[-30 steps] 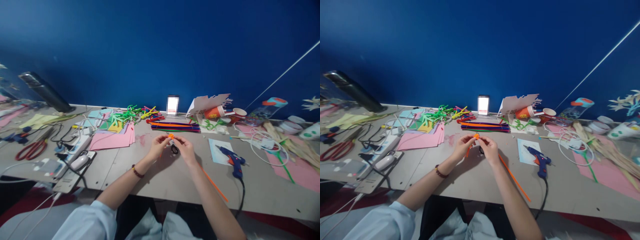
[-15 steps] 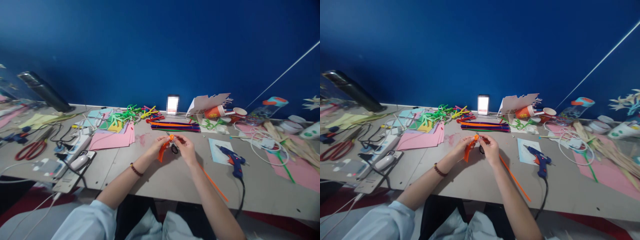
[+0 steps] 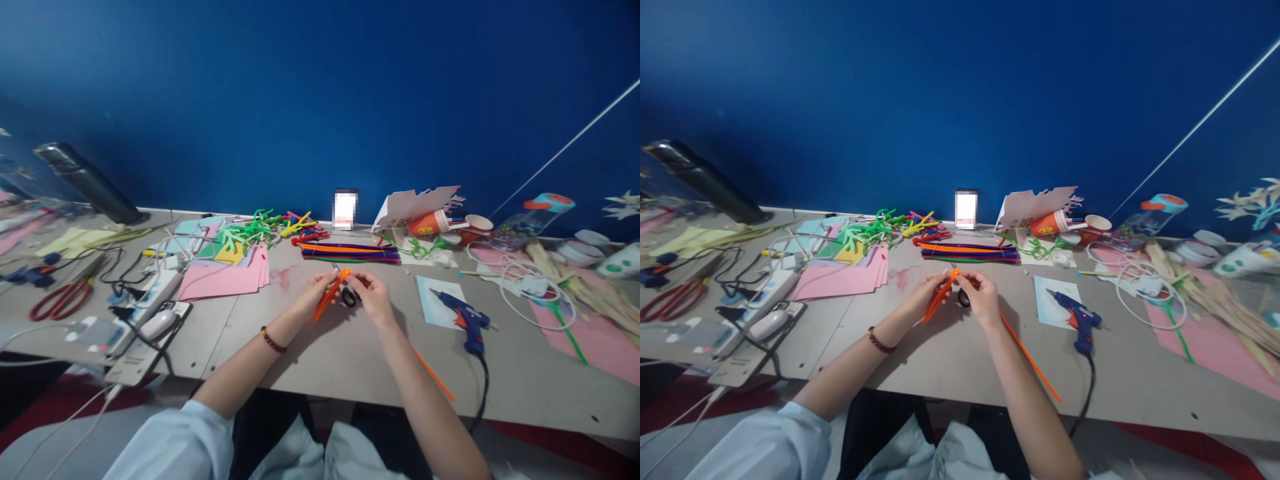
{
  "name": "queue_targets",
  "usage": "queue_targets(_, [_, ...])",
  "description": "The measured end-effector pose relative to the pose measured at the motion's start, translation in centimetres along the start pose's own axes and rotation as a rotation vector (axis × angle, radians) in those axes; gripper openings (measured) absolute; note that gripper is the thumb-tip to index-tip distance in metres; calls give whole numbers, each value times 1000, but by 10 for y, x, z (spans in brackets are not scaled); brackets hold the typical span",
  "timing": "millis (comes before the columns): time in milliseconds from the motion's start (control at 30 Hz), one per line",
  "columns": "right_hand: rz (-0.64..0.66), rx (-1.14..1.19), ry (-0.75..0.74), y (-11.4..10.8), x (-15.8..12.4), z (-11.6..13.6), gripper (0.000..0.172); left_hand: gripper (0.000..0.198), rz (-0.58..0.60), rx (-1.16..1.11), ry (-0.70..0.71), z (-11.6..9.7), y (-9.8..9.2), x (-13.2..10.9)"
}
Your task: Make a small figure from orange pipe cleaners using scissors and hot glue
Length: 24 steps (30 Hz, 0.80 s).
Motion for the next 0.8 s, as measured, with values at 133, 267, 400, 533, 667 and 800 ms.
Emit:
queue_targets(133, [-36,29,16,0,1,-1,28,36,-99,126,179,-1,1,0])
queue_targets(267, [-21,12,22,2,1,0,28,29,-196,376,419,1,0,-2])
queue_targets(400, [-12,2,35,1,0,1,30,22,-245,455,531,5,-2,-4])
queue_targets(533, [36,-14,30,1,-1,3,30,26,-217,384,440,6,-3,0])
queue_targets(667, [49,3,6,2,0,4,30,35,-102,215,251,0,-2,3])
queue_targets(800, [-19,16,-13,2,1,4,33,37,-19,140,128,-3,-4,3])
Point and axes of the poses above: each hand's wrist, its own x-axis towards the middle knuckle, its own y-axis out of the palm, z = x × y, the point moved 1 cm from there along x, towards the middle knuckle, and after that the axes turned 1 degree about x, right-handed, at the moved point
